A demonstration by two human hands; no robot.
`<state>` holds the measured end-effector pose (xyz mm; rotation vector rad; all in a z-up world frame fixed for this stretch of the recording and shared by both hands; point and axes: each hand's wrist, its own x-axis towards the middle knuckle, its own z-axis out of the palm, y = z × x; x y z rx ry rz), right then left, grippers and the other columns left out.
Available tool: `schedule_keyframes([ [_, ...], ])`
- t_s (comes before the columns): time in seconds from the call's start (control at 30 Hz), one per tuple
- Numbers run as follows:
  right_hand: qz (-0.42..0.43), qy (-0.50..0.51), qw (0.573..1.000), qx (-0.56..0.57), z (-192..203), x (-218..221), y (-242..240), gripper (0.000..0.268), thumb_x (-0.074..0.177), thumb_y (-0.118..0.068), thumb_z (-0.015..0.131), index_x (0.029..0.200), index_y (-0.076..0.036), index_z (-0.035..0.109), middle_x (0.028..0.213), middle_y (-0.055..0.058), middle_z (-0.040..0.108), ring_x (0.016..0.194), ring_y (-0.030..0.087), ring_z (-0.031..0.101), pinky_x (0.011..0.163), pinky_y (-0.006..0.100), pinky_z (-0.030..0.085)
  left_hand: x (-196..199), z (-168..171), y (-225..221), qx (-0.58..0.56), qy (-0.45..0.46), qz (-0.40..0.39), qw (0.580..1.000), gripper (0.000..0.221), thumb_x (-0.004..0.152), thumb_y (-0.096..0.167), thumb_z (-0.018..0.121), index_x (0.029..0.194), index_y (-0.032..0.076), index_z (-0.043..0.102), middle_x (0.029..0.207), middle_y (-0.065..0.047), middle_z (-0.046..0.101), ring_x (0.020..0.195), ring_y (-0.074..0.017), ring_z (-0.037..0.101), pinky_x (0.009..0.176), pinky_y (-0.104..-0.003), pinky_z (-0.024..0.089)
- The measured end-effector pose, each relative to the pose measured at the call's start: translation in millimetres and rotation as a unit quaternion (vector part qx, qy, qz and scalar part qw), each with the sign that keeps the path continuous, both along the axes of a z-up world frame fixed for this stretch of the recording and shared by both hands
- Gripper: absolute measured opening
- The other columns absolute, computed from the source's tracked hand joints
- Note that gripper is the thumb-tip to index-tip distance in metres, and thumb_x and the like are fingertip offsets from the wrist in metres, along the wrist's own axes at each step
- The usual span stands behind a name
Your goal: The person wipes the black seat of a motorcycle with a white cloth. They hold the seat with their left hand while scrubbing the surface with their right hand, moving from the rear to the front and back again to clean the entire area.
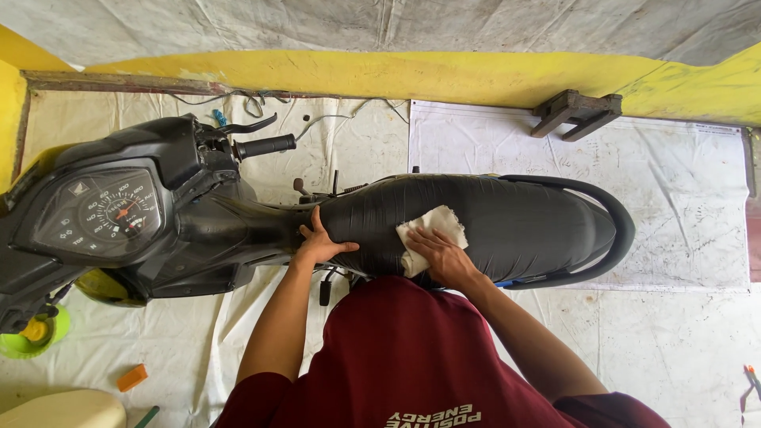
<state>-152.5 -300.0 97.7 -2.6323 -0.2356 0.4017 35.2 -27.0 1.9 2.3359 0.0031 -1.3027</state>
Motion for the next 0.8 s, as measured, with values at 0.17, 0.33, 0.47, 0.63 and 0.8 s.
schedule_keyframes([
  [0.17, 0.005, -0.088, 0.991, -0.096, -21.0, -16.4, -32.7, 0.069, 0.081, 0.006, 0.061, 0.147, -0.011, 0.052, 0.158, 0.006, 0.046, 0.148, 0.021, 0.039, 0.126, 0.043, 0.021, -2.6, -29.6, 4.8, -0.024, -0.024, -0.011, 0.999, 0.172, 0.047, 0.071, 0.093, 0.158, 0.027, -0.031, 0.162, -0.043, -0.012, 0.156, -0.0534, 0.001, 0.120, -0.061, 0.030],
  [0.33, -0.050, -0.118, 0.985, -0.112, -35.9, -5.0, -38.9, 0.058, 0.088, 0.004, 0.057, 0.145, -0.008, 0.052, 0.155, 0.009, 0.047, 0.145, 0.023, 0.039, 0.125, 0.047, 0.020, -0.5, -30.3, 3.7, -0.027, -0.010, -0.017, 0.999, 0.173, 0.047, 0.072, 0.092, 0.158, 0.026, -0.033, 0.161, -0.044, -0.015, 0.155, -0.0548, 0.003, 0.120, -0.059, 0.032],
  [0.47, -0.076, -0.111, 0.981, -0.141, -35.0, -3.8, -25.0, 0.063, 0.083, 0.010, 0.054, 0.143, -0.008, 0.054, 0.157, 0.011, 0.049, 0.150, 0.023, 0.040, 0.129, 0.041, 0.024, -0.1, -31.9, 5.4, -0.022, -0.005, -0.012, 1.000, 0.174, 0.044, 0.072, 0.091, 0.157, 0.028, -0.034, 0.161, -0.042, -0.016, 0.152, -0.0563, 0.015, 0.118, -0.057, 0.037],
  [0.63, -0.076, -0.069, 0.994, -0.036, -10.8, -19.7, -22.3, 0.068, 0.072, 0.002, 0.067, 0.139, 0.000, 0.053, 0.149, 0.019, 0.050, 0.143, 0.032, 0.039, 0.121, 0.043, 0.026, -1.1, -15.0, 3.3, -0.004, 0.000, -0.016, 1.000, 0.172, 0.043, 0.073, 0.089, 0.159, 0.029, -0.031, 0.164, -0.039, -0.012, 0.148, -0.0581, 0.028, 0.116, -0.058, 0.040],
  [0.8, -0.059, -0.081, 0.993, -0.066, -12.4, -28.3, -36.4, 0.067, 0.078, 0.007, 0.067, 0.143, -0.008, 0.056, 0.150, 0.009, 0.057, 0.145, 0.024, 0.047, 0.126, 0.040, 0.031, -0.2, -16.2, 4.1, -0.030, -0.012, -0.016, 0.999, 0.174, 0.043, 0.073, 0.090, 0.158, 0.027, -0.032, 0.162, -0.042, -0.014, 0.148, -0.0563, 0.029, 0.116, -0.056, 0.040],
])
